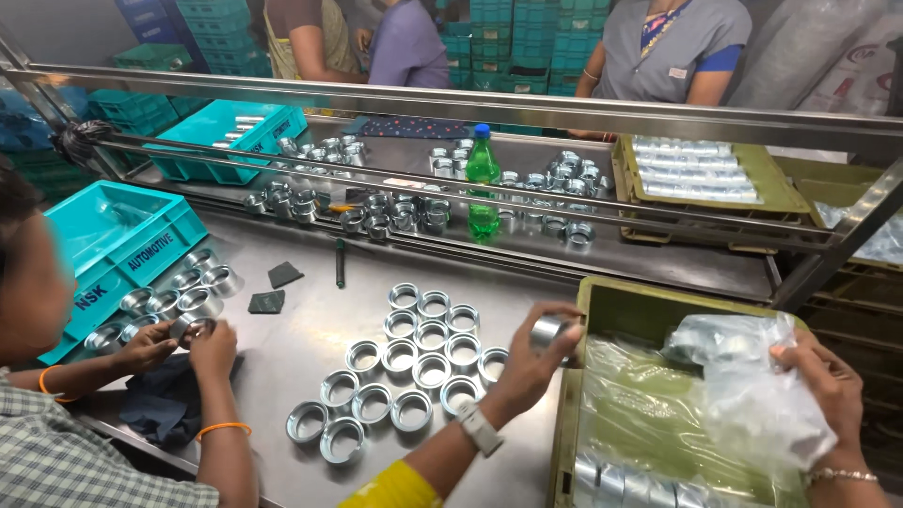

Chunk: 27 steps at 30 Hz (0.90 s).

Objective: The person places metal rings into plastic bags and then stacks the bags into a crate.

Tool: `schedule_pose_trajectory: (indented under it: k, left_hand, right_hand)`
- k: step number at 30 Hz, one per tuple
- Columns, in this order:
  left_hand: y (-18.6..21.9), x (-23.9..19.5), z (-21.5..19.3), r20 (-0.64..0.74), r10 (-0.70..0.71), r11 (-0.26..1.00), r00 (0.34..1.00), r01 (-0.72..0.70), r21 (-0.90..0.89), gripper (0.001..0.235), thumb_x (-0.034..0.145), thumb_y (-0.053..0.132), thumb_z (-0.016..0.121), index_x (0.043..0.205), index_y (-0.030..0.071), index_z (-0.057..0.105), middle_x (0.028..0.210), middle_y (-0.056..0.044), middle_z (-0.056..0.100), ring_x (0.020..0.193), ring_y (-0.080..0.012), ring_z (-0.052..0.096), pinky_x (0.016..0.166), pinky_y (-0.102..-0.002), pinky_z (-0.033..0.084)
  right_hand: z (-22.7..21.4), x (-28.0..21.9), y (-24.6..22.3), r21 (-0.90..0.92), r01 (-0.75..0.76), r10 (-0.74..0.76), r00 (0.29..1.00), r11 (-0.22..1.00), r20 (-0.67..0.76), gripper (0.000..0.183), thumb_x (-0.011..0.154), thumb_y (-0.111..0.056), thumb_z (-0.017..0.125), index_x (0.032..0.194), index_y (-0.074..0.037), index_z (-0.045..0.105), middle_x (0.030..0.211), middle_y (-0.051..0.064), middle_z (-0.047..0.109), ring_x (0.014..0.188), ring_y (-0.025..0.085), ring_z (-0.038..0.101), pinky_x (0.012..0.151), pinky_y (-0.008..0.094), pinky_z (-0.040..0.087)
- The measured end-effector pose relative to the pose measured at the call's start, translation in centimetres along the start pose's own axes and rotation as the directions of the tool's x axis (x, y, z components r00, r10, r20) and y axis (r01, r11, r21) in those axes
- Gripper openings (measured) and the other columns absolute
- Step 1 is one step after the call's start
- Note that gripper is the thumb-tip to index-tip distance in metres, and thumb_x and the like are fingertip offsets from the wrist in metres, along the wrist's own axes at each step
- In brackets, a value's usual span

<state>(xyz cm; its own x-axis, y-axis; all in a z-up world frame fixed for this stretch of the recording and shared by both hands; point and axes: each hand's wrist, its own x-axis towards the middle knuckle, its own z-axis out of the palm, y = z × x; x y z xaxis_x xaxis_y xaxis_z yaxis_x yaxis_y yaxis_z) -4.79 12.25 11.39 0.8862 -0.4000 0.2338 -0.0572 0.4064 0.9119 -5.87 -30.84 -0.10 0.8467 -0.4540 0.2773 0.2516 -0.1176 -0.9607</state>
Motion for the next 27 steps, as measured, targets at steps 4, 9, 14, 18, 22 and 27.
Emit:
schedule_pose_trajectory:
  k: [4, 9, 14, 18, 22, 27]
  left_hand:
    - [0.0, -4.7, -4.2, 0.064, 0.138, 0.541, 0.988, -0.130, 0.831, 0.050, 0.093, 0.044, 0.075, 0.126, 0.009, 0.061, 0.119, -0.010, 0.063, 0.111, -0.0259, 0.066, 0.095, -0.039, 0.053]
    - [-1.4, -8.5, -5.8, 0.094, -0.037, 0.405, 0.995, -0.071, 0.912, 0.065, 0.081, 0.045, 0.081, 0.131, 0.011, 0.059, 0.119, -0.012, 0.057, 0.110, -0.0300, 0.058, 0.094, -0.042, 0.050]
    - [-3.4, -9.0, -6.6, 0.234, -0.095, 0.262, 0.968, -0.202, 0.944, 0.069, 0.078, 0.047, 0.082, 0.133, 0.011, 0.059, 0.120, -0.012, 0.056, 0.111, -0.0312, 0.056, 0.095, -0.043, 0.047]
    - [-2.9, -8.3, -6.4, 0.200, -0.108, 0.228, 0.974, -0.172, 0.958, 0.071, 0.075, 0.047, 0.083, 0.131, 0.009, 0.060, 0.123, -0.014, 0.054, 0.113, -0.0329, 0.053, 0.095, -0.044, 0.046]
    - [-4.2, -8.0, -7.7, 0.212, -0.052, 0.213, 0.976, -0.197, 0.957, 0.062, 0.081, 0.044, 0.082, 0.128, 0.008, 0.064, 0.131, -0.015, 0.051, 0.121, -0.0348, 0.050, 0.101, -0.045, 0.044]
    - [-4.5, -7.6, -8.4, 0.205, 0.046, 0.149, 0.978, -0.210, 0.966, 0.054, 0.083, 0.035, 0.080, 0.129, 0.011, 0.065, 0.135, -0.015, 0.048, 0.126, -0.0375, 0.045, 0.104, -0.048, 0.040]
  right_hand:
    - [2.5, -1.0, -6.0, 0.041, -0.167, 0.171, 0.969, 0.985, -0.179, 0.011, 0.088, -0.010, 0.069, 0.095, -0.001, 0.073, 0.098, 0.000, 0.072, 0.080, 0.012, 0.064, 0.069, 0.027, 0.050]
    - [1.8, 0.2, -1.8, -0.200, -0.221, 0.195, 0.970, 0.954, -0.143, 0.014, 0.090, -0.014, 0.074, 0.092, 0.000, 0.074, 0.086, 0.007, 0.068, 0.073, 0.016, 0.060, 0.064, 0.031, 0.046]
    - [4.1, -1.2, -3.5, -0.663, -0.158, 0.124, 0.987, 0.732, -0.097, 0.029, 0.087, -0.030, 0.080, 0.091, -0.002, 0.074, 0.081, 0.015, 0.072, 0.074, 0.025, 0.065, 0.069, 0.040, 0.050]
    - [6.3, -2.6, -6.6, -0.890, -0.186, 0.157, 0.979, 0.417, -0.131, 0.053, 0.081, -0.050, 0.078, 0.124, -0.022, 0.067, 0.079, 0.015, 0.076, 0.080, 0.032, 0.073, 0.073, 0.046, 0.056]
    - [8.1, -2.8, -5.7, -0.949, -0.062, 0.282, 0.959, 0.308, 0.029, 0.080, 0.080, -0.064, 0.067, 0.153, -0.046, 0.042, 0.075, 0.011, 0.076, 0.080, 0.031, 0.075, 0.071, 0.047, 0.062]
    - [10.0, -2.9, -2.7, -0.976, 0.016, 0.413, 0.904, 0.218, 0.107, 0.099, 0.079, -0.072, 0.063, 0.164, -0.052, 0.018, 0.069, 0.012, 0.076, 0.072, 0.031, 0.077, 0.068, 0.046, 0.062]
